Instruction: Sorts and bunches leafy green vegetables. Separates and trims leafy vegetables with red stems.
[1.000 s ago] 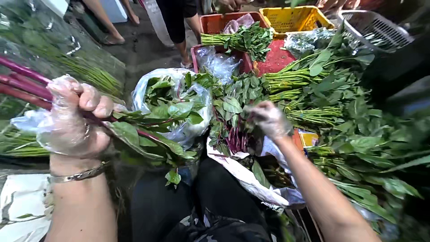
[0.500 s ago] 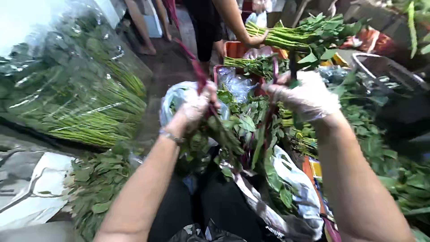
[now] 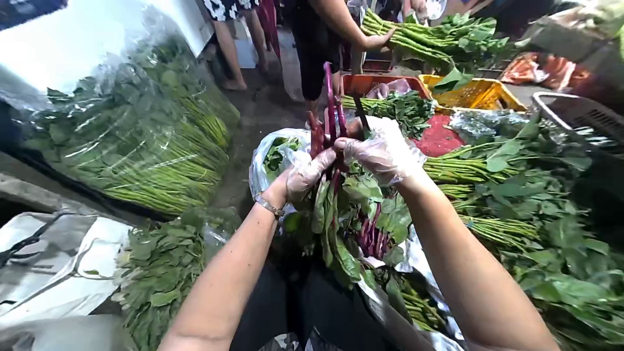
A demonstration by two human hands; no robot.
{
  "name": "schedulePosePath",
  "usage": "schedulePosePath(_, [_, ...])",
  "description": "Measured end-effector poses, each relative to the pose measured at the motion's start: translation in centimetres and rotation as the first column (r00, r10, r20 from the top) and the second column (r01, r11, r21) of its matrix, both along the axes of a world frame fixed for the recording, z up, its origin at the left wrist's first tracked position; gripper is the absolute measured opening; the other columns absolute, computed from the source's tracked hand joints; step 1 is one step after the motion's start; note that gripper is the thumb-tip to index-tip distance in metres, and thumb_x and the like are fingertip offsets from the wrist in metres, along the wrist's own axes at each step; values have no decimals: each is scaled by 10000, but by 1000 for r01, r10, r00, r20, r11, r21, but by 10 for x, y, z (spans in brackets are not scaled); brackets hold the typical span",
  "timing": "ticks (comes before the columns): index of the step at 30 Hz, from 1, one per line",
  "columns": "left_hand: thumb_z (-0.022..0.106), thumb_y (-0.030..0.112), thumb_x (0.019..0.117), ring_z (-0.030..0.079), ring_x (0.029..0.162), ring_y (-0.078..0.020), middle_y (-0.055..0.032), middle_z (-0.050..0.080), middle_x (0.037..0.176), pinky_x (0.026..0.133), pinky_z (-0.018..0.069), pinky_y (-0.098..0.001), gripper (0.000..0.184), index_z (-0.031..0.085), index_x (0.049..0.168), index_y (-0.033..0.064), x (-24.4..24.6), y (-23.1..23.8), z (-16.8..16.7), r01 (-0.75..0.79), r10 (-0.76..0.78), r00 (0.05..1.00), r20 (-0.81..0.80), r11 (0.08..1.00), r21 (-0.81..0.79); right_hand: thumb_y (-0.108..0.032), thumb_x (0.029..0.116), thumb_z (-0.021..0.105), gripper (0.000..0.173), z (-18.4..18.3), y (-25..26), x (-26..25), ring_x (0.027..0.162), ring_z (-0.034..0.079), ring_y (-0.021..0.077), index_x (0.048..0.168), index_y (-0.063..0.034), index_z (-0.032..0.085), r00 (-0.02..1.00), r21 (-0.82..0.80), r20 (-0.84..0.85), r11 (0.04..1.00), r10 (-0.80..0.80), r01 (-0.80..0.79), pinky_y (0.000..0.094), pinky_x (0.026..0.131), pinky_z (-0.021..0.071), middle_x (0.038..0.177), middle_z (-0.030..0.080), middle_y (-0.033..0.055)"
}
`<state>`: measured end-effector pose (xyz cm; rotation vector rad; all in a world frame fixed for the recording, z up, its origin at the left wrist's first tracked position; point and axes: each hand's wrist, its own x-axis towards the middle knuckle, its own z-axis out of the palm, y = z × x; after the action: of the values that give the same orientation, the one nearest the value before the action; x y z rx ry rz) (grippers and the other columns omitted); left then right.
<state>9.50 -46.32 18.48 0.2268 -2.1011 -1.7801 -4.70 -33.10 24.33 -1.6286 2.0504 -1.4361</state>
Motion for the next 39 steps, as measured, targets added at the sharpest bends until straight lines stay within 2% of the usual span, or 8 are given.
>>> schedulePosePath(2, [495,287,1043,643,746,16,90,680,868,688,561,-187,225,611,1167,139,3,5,4,-7,7,1000,12,999,32,-178,864,772,208,-5,3,3,760,652,95,992,-22,719,999,-50,-38,999,4,-6,320,737,559,854,696,48])
schedulePosePath(5, [504,204,1024,630,803,22,96,672,934,730,551,-182,227,605,1214,134,6,5,3,49,-47,998,-40,998,34,-131,862,763,206,-6,11,21,763,672,137,1026,-13,728,996,-34,-82,999,-35,33,363,724,564,858,713,83])
schedulePosePath(10, [508,202,1002,634,757,2,87,679,872,679,545,-192,168,643,1091,155,5,2,-3,43,-39,998,-52,995,92,-54,876,730,131,-11,13,24,670,610,47,1001,-19,707,996,-13,75,999,-44,45,233,637,533,803,670,27])
schedulePosePath(17, [443,262,1071,613,797,34,73,645,887,745,533,-176,257,610,1161,89,8,7,2,12,-13,994,108,1000,7,-21,889,736,108,-13,16,29,560,583,18,988,-9,694,982,-17,188,1000,12,-9,186,542,521,725,660,9])
schedulePosePath(26, [457,202,1046,617,834,54,97,649,890,786,533,-161,210,609,1127,81,12,7,-2,70,-71,997,27,997,40,-5,919,661,85,-19,14,24,607,566,-19,993,-32,693,932,-26,330,988,150,-150,148,561,496,773,653,-36])
schedulePosePath(30, [422,181,1039,609,865,79,111,649,909,820,527,-146,243,611,1118,49,15,9,-4,81,-81,996,-28,997,-1,-21,860,677,113,-27,12,28,802,631,4,971,-38,693,945,-96,261,979,199,-180,192,716,549,926,680,-13])
schedulePosePath(33, [402,176,1042,619,843,58,110,643,888,797,535,-160,226,587,1116,67,14,12,-6,64,-60,997,-37,992,108,-7,831,674,128,-33,13,36,783,622,12,954,-25,701,958,-128,255,987,130,-99,203,711,543,882,669,-12])
schedulePosePath(39, [424,139,989,653,803,21,120,686,840,761,559,-190,197,617,994,178,5,19,-9,98,-30,985,-169,906,411,-43,928,595,108,-42,14,37,623,577,-22,974,-95,678,837,-183,542,983,77,28,155,564,497,804,675,-71])
